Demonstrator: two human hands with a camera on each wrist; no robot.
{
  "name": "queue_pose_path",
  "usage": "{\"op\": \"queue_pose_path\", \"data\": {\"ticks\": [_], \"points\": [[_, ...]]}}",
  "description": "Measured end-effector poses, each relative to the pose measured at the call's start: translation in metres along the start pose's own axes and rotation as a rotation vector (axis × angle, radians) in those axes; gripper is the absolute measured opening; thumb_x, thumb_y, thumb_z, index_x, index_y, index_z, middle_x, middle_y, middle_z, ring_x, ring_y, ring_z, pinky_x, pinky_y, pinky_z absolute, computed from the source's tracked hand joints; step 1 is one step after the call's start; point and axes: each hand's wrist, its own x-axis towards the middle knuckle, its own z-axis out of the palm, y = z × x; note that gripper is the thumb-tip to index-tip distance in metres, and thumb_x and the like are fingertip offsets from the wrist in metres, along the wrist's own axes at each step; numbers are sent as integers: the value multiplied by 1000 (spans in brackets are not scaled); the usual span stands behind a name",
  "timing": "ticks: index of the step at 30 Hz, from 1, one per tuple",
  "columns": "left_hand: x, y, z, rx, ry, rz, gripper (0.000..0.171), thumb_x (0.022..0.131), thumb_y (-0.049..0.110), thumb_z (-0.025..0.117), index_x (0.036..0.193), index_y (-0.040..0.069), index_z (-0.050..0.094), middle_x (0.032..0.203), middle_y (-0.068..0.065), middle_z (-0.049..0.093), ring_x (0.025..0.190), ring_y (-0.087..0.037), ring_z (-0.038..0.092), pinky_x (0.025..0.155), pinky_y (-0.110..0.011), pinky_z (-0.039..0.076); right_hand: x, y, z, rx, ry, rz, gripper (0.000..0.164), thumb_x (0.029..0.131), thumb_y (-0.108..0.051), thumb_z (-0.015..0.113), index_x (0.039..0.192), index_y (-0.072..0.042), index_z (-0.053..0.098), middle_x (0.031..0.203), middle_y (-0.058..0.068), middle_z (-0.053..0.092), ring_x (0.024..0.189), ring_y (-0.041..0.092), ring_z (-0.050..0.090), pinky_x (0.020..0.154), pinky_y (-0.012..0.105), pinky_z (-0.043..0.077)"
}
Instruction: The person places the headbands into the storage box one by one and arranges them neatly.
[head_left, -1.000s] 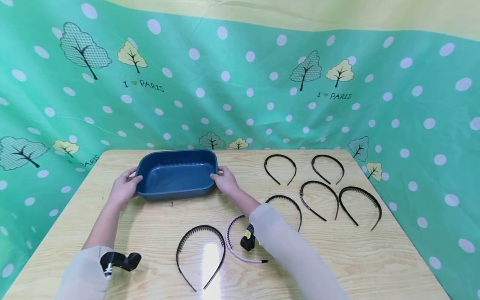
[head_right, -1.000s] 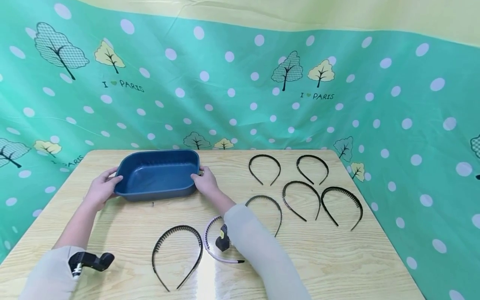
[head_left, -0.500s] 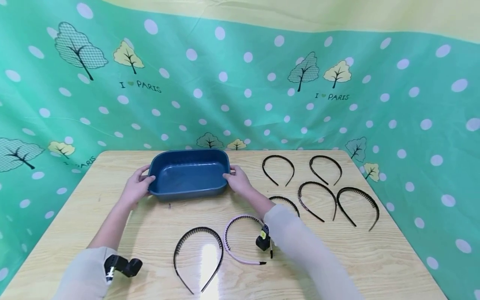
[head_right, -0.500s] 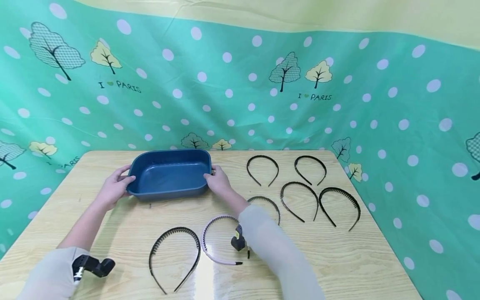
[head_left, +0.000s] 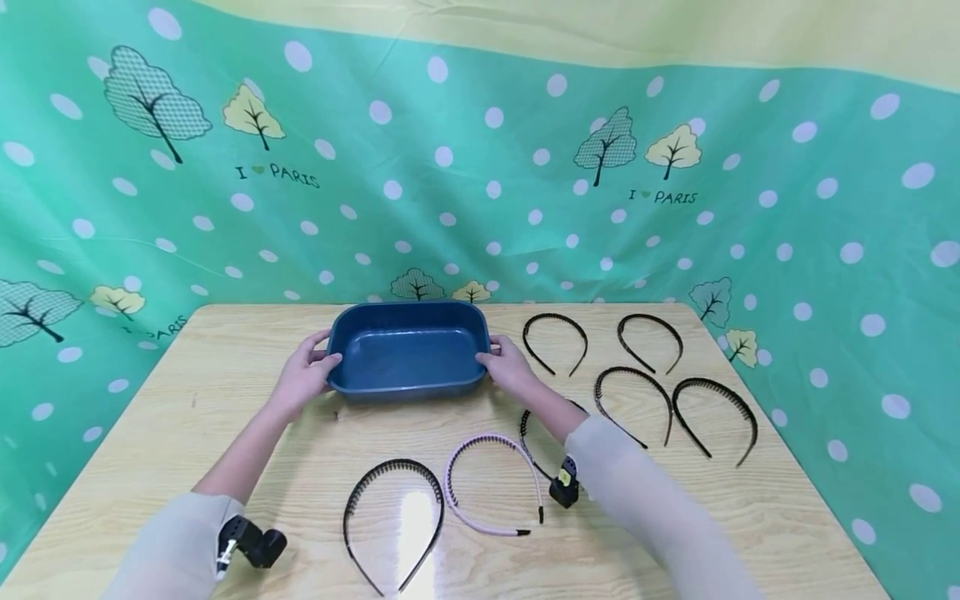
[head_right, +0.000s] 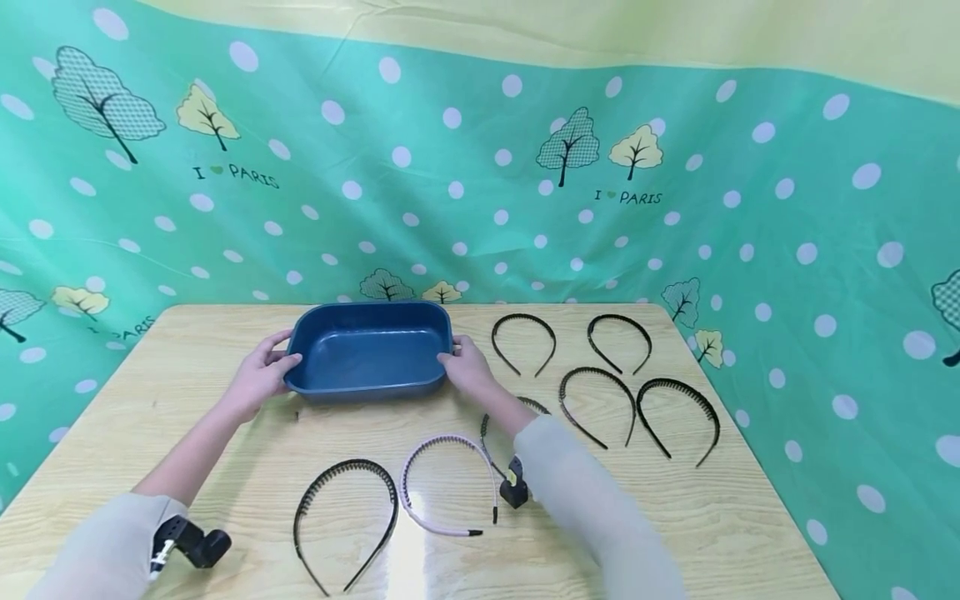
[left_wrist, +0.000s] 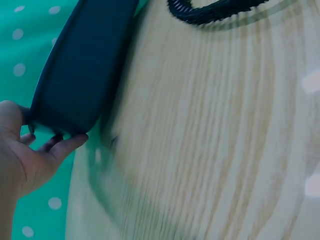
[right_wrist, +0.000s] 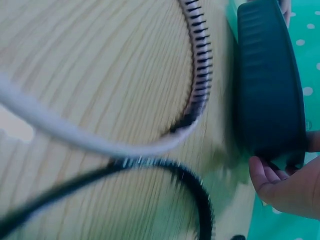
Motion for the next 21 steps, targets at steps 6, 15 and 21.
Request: {"op": "queue_pose_path", "data": {"ticks": [6,15,21], "points": [[-1,6,15,-40,-21,-3,59,99,19,42,150,8,15,135,-34,36,111,-46,53,74,-27,57,-2,6,-16,-37,-4,8,44,96,-17,51,137,-5,40,120,16,56,96,23,58,76,34,51],[-1,7,29,-55,-24,-5,59,98,18,45,150,8,18,132,-32,39,110,-43,54,75,-30,57,-7,13,-30,-72,-20,8,43,95,-16,51,135,-5,41,115,16,57,91,22,58,75,35,51],[0,5,34,-73,-32,8,59,98,16,46,149,8,18,130,-31,41,111,-41,54,75,-28,57,-7,20,-36,-84,-28,8,45,96,-15,51,138,-4,39,115,16,56,93,22,58,78,37,52]]}}
